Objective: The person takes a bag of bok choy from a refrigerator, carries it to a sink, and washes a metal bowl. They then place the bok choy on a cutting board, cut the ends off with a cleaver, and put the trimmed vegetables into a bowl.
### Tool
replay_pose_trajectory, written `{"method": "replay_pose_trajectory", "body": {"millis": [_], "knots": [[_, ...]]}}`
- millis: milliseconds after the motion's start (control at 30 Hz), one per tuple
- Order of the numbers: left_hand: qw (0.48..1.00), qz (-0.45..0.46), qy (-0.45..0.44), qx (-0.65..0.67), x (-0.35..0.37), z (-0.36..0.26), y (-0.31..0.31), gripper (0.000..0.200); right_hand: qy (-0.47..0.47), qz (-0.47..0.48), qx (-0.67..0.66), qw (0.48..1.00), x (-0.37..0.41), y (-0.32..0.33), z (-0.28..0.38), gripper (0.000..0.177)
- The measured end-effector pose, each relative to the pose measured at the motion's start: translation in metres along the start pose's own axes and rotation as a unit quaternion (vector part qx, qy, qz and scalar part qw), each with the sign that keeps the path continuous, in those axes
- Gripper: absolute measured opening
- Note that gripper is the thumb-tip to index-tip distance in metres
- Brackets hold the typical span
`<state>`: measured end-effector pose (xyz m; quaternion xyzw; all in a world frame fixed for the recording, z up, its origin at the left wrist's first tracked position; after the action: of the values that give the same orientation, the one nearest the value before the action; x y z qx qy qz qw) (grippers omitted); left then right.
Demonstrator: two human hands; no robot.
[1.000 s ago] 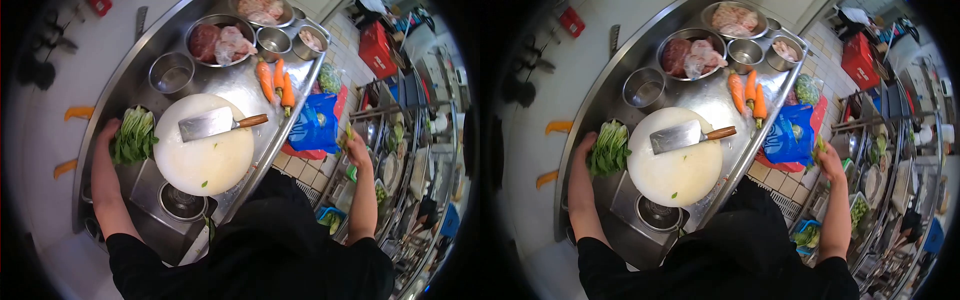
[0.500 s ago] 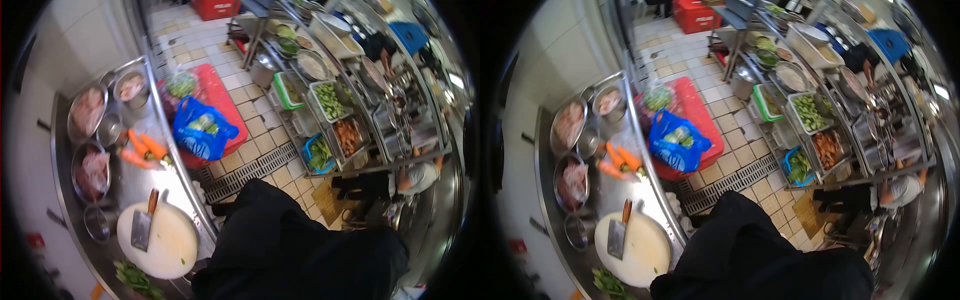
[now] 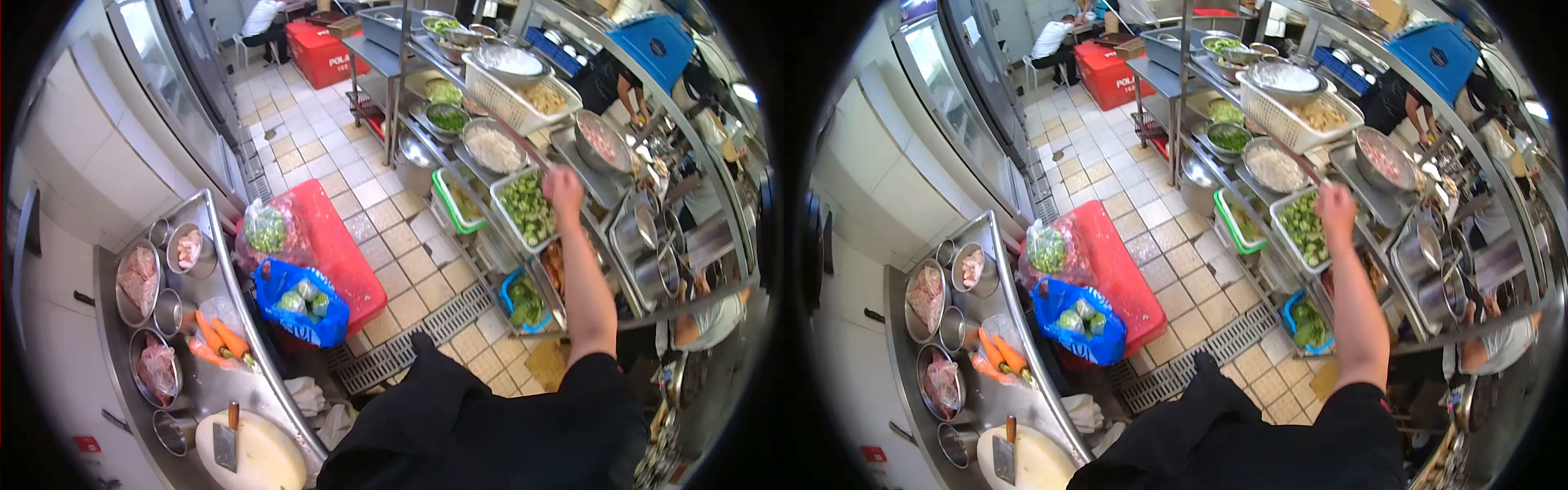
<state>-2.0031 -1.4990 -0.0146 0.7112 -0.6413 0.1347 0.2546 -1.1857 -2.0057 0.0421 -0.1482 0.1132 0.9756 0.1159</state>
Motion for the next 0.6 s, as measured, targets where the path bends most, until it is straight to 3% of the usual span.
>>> {"method": "replay_pose_trajectory", "body": {"millis": [33,100,133,200,233,267,400,467,600], "knots": [[1.0,-0.008,0.002,0.004,0.01,0.002,-0.013,0.053,-0.023,0.009,-0.006,1.0,-0.07,-0.021,0.016,0.026],[1.0,-0.023,0.006,0.011,0.03,0.007,-0.032,0.053,-0.115,0.039,-0.06,0.991,-0.199,-0.07,0.027,0.061],[0.999,-0.032,0.009,0.016,0.039,0.011,-0.041,0.053,-0.109,0.052,-0.066,0.99,-0.235,-0.092,0.032,0.061],[0.998,-0.049,0.017,0.028,0.057,0.017,-0.051,0.052,-0.211,0.012,-0.048,0.976,-0.286,-0.13,0.032,0.064],[0.998,-0.057,0.018,0.033,0.065,0.02,-0.056,0.052,-0.283,0.069,-0.155,0.944,-0.301,-0.143,0.023,0.07],[0.997,-0.062,0.02,0.036,0.072,0.022,-0.06,0.051,-0.278,0.079,-0.096,0.953,-0.336,-0.147,-0.003,0.063],[0.995,-0.078,0.033,0.043,0.094,0.035,-0.064,0.05,-0.238,0.078,-0.135,0.959,-0.368,-0.143,-0.041,0.041],[0.994,-0.088,0.038,0.051,0.1,0.041,-0.061,0.05,-0.216,0.052,-0.143,0.964,-0.354,-0.134,-0.013,0.036],[0.992,-0.1,0.043,0.066,0.107,0.052,-0.042,0.049,-0.181,0.139,-0.117,0.967,-0.355,-0.114,0.034,0.029]]}}
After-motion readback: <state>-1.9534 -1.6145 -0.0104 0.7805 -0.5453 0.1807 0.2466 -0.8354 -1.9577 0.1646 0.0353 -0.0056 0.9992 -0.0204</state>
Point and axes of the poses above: each hand's wrist, its own x-axis away from the middle knuckle, its own y-axis out of the back of the hand, z = x × y, the point moved 1 cm from there along -x, towards the middle knuckle, and after that the axes turned 5 degrees about x, right-handed, at the moved point
